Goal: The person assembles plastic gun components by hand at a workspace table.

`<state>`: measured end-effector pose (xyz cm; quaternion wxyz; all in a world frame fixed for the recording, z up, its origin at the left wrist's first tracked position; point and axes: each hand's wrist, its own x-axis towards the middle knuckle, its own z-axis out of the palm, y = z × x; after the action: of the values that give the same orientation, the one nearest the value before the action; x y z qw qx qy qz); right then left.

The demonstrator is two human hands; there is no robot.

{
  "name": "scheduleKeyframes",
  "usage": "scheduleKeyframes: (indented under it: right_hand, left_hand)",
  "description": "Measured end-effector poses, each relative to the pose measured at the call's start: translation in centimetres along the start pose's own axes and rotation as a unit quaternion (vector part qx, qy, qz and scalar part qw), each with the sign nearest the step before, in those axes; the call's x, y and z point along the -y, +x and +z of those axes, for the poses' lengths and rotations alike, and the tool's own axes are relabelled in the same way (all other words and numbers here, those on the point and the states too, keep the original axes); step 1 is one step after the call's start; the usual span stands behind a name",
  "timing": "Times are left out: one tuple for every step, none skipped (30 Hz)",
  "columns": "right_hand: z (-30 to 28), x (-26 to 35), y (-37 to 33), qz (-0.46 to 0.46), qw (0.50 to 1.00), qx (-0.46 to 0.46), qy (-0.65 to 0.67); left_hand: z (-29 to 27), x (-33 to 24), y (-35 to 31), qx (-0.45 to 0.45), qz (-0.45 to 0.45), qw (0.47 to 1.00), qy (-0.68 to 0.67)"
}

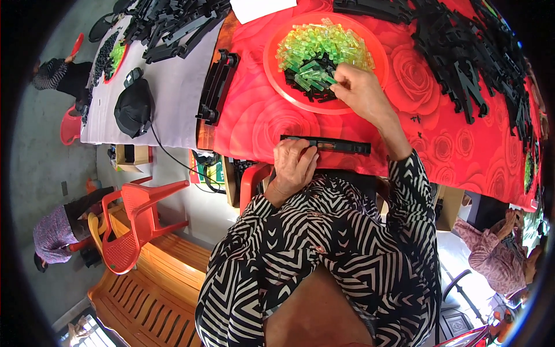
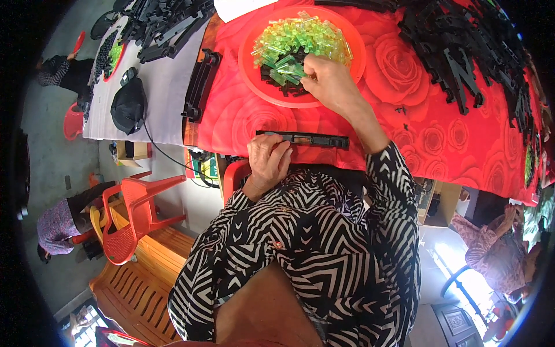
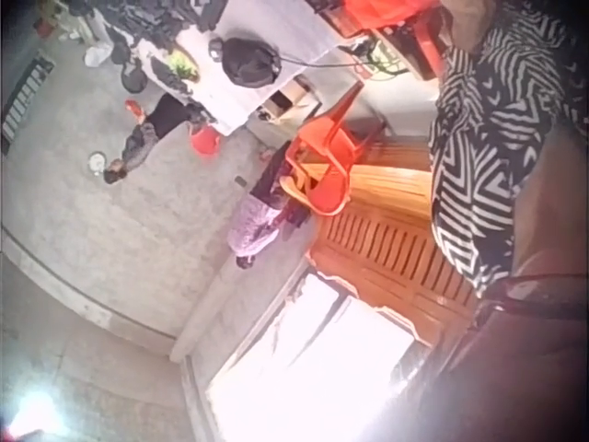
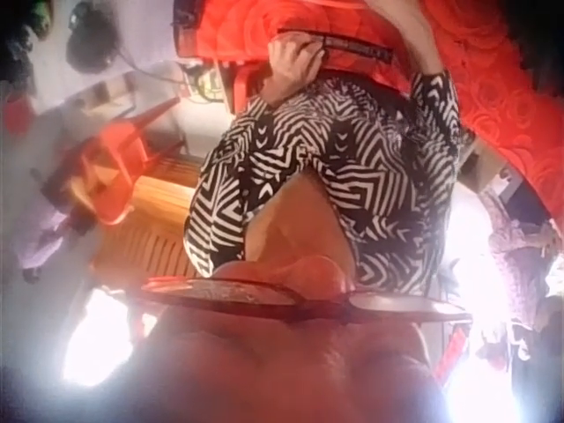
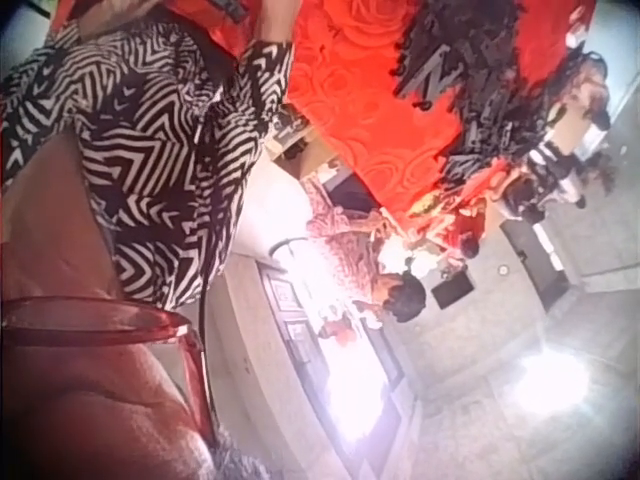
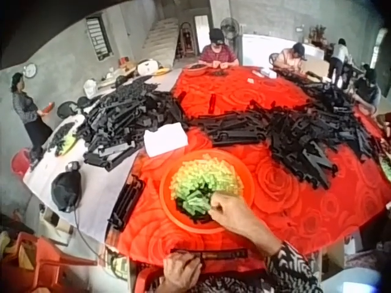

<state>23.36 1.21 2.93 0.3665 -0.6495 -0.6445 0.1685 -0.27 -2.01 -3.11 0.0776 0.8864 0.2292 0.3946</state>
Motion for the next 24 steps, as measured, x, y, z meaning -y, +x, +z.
scheduleKeyframes:
  right_hand:
    - [-0.5,0.1,-0.7,0.021,0.993,0.007,0.112]
    - [-0.8,0.5,-1.4,0.024,0.993,0.007,0.113]
    - [-1.1,1.0,-2.1,0.047,0.989,0.002,0.143]
    - [-1.3,1.4,-2.9,0.070,0.982,-0.003,0.174]
    - [-1.5,1.6,-3.8,0.071,0.982,-0.001,0.177]
    - [-1.6,1.7,-4.7,0.058,0.978,-0.022,0.199]
    - [-1.7,1.8,-5.4,0.045,0.973,-0.043,0.221]
    - [-1.8,2.0,-6.0,0.040,0.963,-0.070,0.257]
    - [-2.1,1.9,-6.5,0.043,0.963,-0.072,0.258]
    - [-2.4,1.8,-7.1,0.040,0.964,-0.087,0.247]
    - [-2.6,1.7,-7.7,0.037,0.966,-0.103,0.236]
    - [-2.5,1.6,-8.4,0.066,0.957,-0.079,0.271]
    - [-2.3,1.5,-9.2,0.066,0.957,-0.079,0.272]
    - [-1.9,1.4,-10.0,0.097,0.957,-0.061,0.267]
    - [-1.3,1.3,-10.7,0.127,0.955,-0.043,0.263]
    - [-0.6,1.1,-11.4,0.125,0.963,-0.052,0.234]
    - [0.2,0.9,-11.9,0.126,0.963,-0.054,0.234]
    - [0.9,0.7,-12.4,0.086,0.984,-0.073,0.136]
    - [1.3,0.7,-12.7,0.045,0.994,-0.091,0.037]
    - [1.6,0.8,-12.9,-0.006,0.995,-0.101,-0.025]
    - [1.8,1.1,-12.7,-0.005,0.995,-0.101,-0.025]
    - [1.9,1.4,-12.4,-0.046,0.991,-0.112,-0.058]
    - [2.0,1.6,-12.3,-0.087,0.984,-0.124,-0.090]
    - [2.7,1.2,-12.6,-0.099,0.984,-0.125,-0.078]
  left_hand:
    - [0.1,-0.1,0.3,0.009,0.002,1.000,-0.006]
    - [0.0,-0.1,0.6,0.008,0.003,1.000,-0.022]
    - [-0.1,0.0,0.9,0.010,0.002,1.000,-0.022]
    - [-0.1,0.2,1.2,0.012,-0.008,0.999,-0.032]
    - [-0.2,0.4,1.5,0.013,-0.018,0.999,-0.042]
    - [-0.2,0.8,1.8,0.015,-0.015,0.999,-0.045]
    - [-0.3,1.0,2.1,0.017,-0.016,0.999,-0.045]
    - [-0.5,1.2,2.7,0.024,-0.021,0.999,-0.041]
    - [-0.7,1.3,3.2,0.032,-0.025,0.998,-0.039]
    - [-0.9,1.5,3.5,0.072,-0.047,0.995,-0.041]
    - [-1.2,1.6,4.0,0.074,-0.046,0.995,-0.043]
    - [-1.7,1.7,4.6,0.134,-0.050,0.989,-0.033]
    - [-1.8,1.9,5.0,0.193,-0.053,0.979,-0.023]
    - [-1.4,2.4,4.6,0.232,-0.050,0.971,-0.031]
    - [-1.4,2.5,4.5,0.233,-0.048,0.971,-0.029]
    - [-1.4,2.5,4.5,0.250,-0.042,0.967,-0.029]
    - [-1.3,2.5,4.5,0.266,-0.037,0.963,-0.029]
    - [-1.2,2.5,4.4,0.267,-0.035,0.962,-0.031]
    - [-1.2,2.6,4.4,0.282,-0.035,0.958,-0.043]
    - [-1.1,2.7,4.3,0.297,-0.036,0.953,-0.054]
    - [-1.0,2.8,4.2,0.297,-0.036,0.953,-0.054]
    - [-0.9,2.9,4.2,0.299,-0.033,0.952,-0.062]
    - [-0.9,3.0,4.0,0.301,-0.031,0.951,-0.069]
    - [-0.8,3.1,3.8,0.300,-0.032,0.951,-0.065]
